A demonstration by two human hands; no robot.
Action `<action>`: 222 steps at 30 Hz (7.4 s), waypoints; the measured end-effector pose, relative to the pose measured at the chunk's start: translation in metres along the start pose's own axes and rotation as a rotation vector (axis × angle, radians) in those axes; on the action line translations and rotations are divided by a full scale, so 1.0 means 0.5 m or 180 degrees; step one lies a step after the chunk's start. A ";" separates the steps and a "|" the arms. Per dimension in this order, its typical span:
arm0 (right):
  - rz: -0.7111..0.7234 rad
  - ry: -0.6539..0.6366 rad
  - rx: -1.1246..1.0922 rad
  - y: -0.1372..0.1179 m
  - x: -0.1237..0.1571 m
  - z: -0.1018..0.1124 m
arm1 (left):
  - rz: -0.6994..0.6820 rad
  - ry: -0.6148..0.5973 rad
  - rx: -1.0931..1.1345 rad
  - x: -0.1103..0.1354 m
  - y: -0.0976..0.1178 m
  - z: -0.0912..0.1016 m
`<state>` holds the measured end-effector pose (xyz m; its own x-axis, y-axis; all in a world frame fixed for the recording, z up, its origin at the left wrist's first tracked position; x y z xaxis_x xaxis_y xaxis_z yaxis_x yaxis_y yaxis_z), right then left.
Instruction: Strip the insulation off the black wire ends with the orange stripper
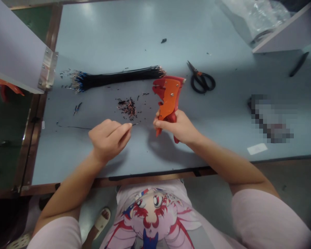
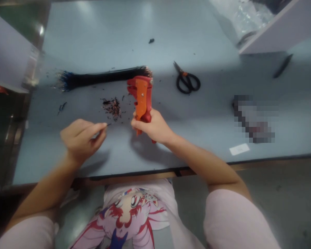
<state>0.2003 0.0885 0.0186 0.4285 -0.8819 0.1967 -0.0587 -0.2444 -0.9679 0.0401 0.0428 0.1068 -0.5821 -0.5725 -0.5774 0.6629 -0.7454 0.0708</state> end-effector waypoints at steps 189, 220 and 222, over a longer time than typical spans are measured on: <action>-0.1312 -0.1467 -0.1308 0.157 0.012 -0.177 | 0.1794 0.0709 0.0801 0.045 -0.186 0.032; -0.0527 -0.1653 -0.0513 0.095 0.019 -0.105 | 0.0807 -0.0039 0.0676 0.017 -0.080 -0.065; -0.0570 -0.1643 -0.0529 0.096 0.021 -0.108 | 0.0847 -0.0018 0.0718 0.017 -0.080 -0.062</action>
<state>0.1533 0.0458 -0.0173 0.8274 -0.5197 0.2131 -0.0678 -0.4690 -0.8806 0.0231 0.0785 0.0741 -0.4059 -0.7583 -0.5101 0.6714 -0.6261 0.3966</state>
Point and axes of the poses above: each hand's wrist, its own x-axis away from the middle knuckle, its own z-axis out of the back of the hand, y = z × x, the point moved 10 cm from there along -x, towards the middle knuckle, and after that the axes turned 10 degrees about -y, right-handed, at the moved point
